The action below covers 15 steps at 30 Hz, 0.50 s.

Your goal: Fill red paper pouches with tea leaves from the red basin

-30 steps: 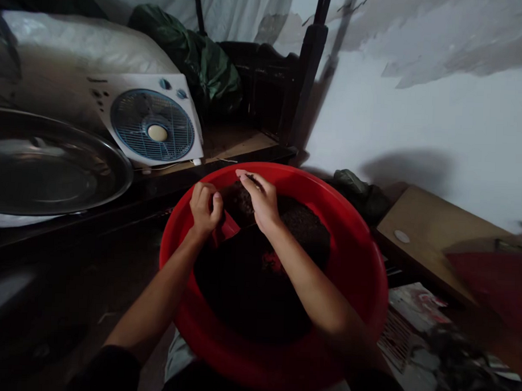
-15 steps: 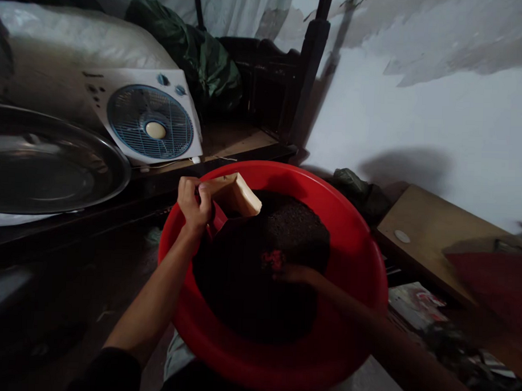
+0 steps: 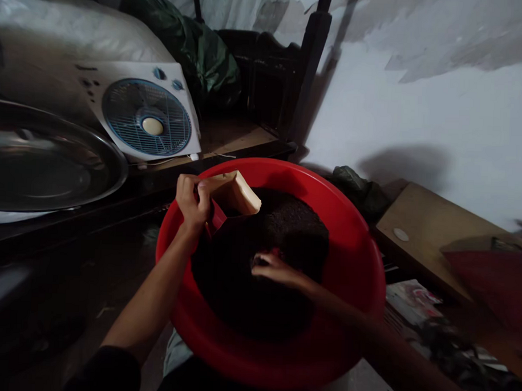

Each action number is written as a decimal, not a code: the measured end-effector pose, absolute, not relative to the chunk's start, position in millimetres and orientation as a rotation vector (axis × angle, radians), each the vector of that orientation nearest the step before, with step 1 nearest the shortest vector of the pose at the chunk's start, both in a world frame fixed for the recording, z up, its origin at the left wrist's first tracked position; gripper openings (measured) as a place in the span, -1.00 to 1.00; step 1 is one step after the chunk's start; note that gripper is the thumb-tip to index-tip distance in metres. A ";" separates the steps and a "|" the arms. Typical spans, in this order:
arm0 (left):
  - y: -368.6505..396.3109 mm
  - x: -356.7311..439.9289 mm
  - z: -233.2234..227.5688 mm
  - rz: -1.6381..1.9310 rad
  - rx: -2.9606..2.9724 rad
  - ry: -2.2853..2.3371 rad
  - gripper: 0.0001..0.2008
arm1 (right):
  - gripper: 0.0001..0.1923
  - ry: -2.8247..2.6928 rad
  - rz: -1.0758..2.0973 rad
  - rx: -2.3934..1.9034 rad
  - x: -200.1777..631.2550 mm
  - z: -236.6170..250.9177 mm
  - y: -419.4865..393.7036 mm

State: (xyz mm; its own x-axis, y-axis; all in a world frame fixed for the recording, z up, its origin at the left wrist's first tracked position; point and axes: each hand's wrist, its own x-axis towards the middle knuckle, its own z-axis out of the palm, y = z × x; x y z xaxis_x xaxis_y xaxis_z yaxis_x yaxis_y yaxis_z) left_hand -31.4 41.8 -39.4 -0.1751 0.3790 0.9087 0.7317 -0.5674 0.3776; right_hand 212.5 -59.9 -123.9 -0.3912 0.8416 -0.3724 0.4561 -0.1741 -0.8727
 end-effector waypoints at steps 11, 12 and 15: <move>36.0 -17.5 -46.4 -1.723 -2.008 -1.170 -0.87 | -0.74 -0.686 1.126 -0.804 163.5 11.5 24.9; 35.6 -17.5 -46.7 -1.727 -2.004 -1.181 -0.87 | -0.73 -0.731 1.104 -0.786 156.9 14.1 27.5; 34.6 -18.1 -47.1 -1.731 -2.001 -1.230 -0.86 | -0.70 -1.015 0.934 -0.799 140.4 12.1 27.7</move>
State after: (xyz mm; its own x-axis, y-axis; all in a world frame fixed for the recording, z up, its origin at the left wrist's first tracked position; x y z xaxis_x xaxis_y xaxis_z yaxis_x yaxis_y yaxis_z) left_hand -18.1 34.6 -47.1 -0.0460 0.4390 0.8973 0.7029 -0.6240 0.3413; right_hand 140.4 27.7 12.1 0.2334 0.9124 0.3362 -0.2592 0.3916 -0.8829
